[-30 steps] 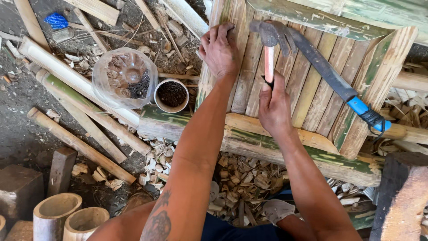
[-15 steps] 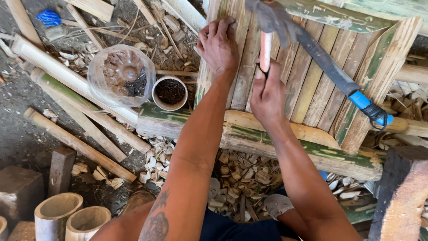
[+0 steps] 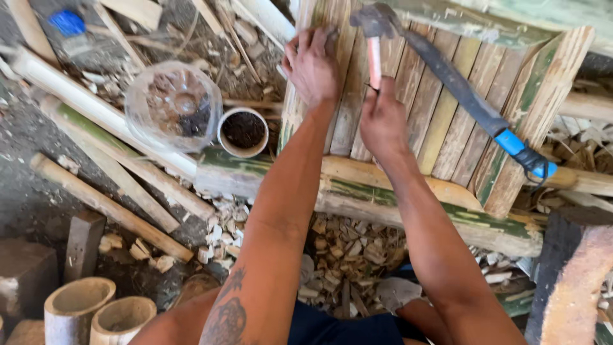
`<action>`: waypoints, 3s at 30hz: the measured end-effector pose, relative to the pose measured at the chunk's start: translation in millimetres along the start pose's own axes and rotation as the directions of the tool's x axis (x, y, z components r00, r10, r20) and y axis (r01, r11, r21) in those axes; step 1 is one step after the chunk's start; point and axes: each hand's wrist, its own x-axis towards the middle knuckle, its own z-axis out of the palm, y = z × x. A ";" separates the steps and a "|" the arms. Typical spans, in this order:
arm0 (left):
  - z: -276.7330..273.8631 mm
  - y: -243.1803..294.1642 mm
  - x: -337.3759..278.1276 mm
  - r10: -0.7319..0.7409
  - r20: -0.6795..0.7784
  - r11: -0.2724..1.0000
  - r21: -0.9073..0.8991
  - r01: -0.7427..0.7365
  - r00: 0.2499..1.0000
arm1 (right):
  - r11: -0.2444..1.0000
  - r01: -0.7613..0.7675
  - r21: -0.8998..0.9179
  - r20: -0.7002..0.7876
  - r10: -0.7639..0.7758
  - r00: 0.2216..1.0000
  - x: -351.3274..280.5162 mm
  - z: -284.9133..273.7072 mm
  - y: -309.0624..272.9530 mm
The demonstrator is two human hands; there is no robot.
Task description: The person assembles a bamboo structure by hammering nails into bamboo slats and using a machete to trim pieces. The person then sweeps the workshop floor with a broom.
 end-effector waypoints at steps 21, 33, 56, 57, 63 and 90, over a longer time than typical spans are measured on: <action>20.7 -16.9 4.1 0.013 -0.040 0.999 -0.035 -0.015 0.999 | 0.978 -0.206 -0.028 0.091 0.208 0.974 15.2 0.6 -15.6; 11.8 -14.4 -2.0 0.019 -0.059 0.996 -0.083 -0.024 0.998 | 0.975 0.008 0.222 -0.123 0.020 0.992 24.1 32.6 15.6; 21.0 -18.0 -4.3 0.022 -0.101 0.989 -0.145 -0.036 0.995 | 0.997 -0.016 -0.081 0.076 0.022 0.997 27.5 27.0 -3.9; 19.9 -16.7 -0.6 0.019 -0.105 0.986 -0.164 -0.037 0.994 | 0.999 -0.032 -0.041 0.053 0.034 0.998 31.6 27.7 -4.2; 13.7 -18.7 -2.2 0.035 -0.120 0.986 -0.159 -0.054 0.992 | 0.970 -0.038 -0.241 0.188 0.086 0.978 27.3 22.2 -17.3; -204.6 -275.8 69.8 -0.050 0.624 0.902 0.365 -0.233 0.780 | 0.637 -0.358 0.683 0.257 0.250 0.934 -96.1 90.1 -30.6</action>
